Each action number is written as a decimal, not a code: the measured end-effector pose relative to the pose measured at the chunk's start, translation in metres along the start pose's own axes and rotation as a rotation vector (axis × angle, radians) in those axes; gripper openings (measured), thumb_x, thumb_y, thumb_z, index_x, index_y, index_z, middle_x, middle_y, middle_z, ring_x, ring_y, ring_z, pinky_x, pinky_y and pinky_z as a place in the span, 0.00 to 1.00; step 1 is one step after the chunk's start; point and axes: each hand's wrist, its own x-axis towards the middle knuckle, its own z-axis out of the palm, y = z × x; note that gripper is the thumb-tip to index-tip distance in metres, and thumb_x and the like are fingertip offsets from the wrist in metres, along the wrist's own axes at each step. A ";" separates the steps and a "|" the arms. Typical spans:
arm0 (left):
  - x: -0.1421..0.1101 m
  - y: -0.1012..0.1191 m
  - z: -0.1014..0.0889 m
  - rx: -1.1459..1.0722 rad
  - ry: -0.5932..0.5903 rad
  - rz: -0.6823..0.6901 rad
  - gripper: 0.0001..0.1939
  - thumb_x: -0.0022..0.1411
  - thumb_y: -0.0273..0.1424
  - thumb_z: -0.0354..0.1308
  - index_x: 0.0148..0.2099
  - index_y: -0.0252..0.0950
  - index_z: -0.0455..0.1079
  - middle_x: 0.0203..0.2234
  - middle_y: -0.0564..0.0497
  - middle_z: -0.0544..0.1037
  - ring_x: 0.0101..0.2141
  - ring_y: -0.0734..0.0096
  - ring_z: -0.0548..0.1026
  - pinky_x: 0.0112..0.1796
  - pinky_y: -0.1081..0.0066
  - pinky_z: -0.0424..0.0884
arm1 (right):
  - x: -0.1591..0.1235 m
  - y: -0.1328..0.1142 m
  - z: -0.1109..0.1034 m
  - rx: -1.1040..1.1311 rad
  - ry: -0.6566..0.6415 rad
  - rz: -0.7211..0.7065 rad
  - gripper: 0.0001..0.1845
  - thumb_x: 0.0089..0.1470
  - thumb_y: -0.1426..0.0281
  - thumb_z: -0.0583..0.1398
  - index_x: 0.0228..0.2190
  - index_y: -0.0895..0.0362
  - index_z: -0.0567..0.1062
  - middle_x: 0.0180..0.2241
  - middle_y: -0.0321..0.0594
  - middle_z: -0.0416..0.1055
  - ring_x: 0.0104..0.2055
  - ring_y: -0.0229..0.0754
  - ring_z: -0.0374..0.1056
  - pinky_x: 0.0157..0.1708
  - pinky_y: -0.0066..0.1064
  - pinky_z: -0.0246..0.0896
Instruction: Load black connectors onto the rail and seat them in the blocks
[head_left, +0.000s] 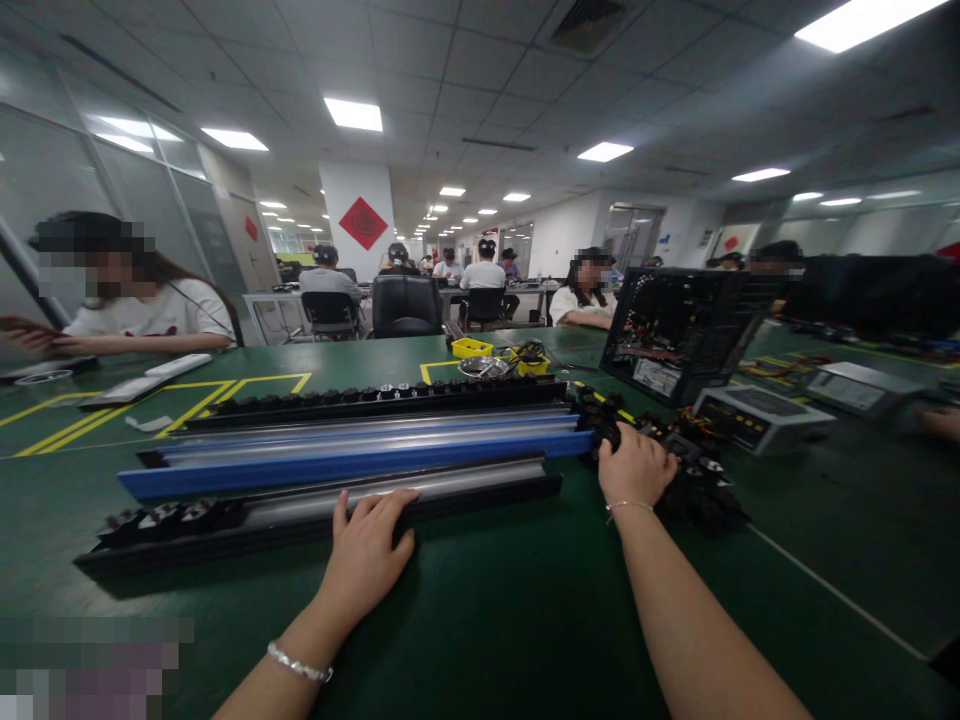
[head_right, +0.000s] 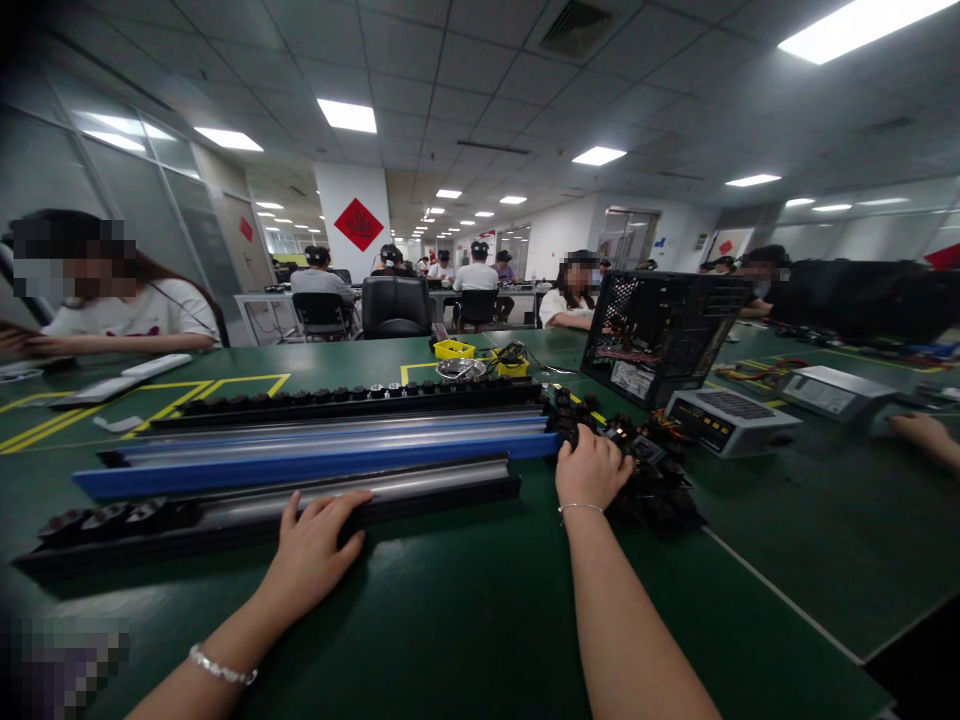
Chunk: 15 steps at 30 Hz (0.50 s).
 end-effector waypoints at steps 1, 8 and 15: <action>0.000 0.000 0.000 -0.002 0.001 0.002 0.22 0.55 0.31 0.50 0.53 0.47 0.63 0.46 0.54 0.75 0.48 0.62 0.67 0.57 0.46 0.34 | 0.000 0.002 0.002 -0.013 -0.013 0.009 0.19 0.50 0.68 0.52 0.44 0.57 0.70 0.39 0.48 0.72 0.47 0.51 0.59 0.51 0.49 0.43; -0.001 0.001 -0.001 -0.004 0.003 0.000 0.22 0.55 0.31 0.50 0.53 0.47 0.63 0.46 0.54 0.75 0.49 0.62 0.67 0.57 0.46 0.33 | -0.002 0.008 0.014 0.005 -0.016 -0.024 0.17 0.51 0.70 0.49 0.40 0.55 0.72 0.45 0.46 0.70 0.52 0.50 0.56 0.54 0.56 0.37; 0.000 -0.002 0.000 0.051 0.108 -0.076 0.18 0.58 0.33 0.48 0.51 0.47 0.65 0.52 0.54 0.70 0.54 0.60 0.61 0.57 0.46 0.38 | -0.009 -0.016 0.003 0.082 0.038 -0.164 0.22 0.53 0.68 0.49 0.48 0.59 0.69 0.56 0.51 0.59 0.60 0.55 0.46 0.54 0.59 0.40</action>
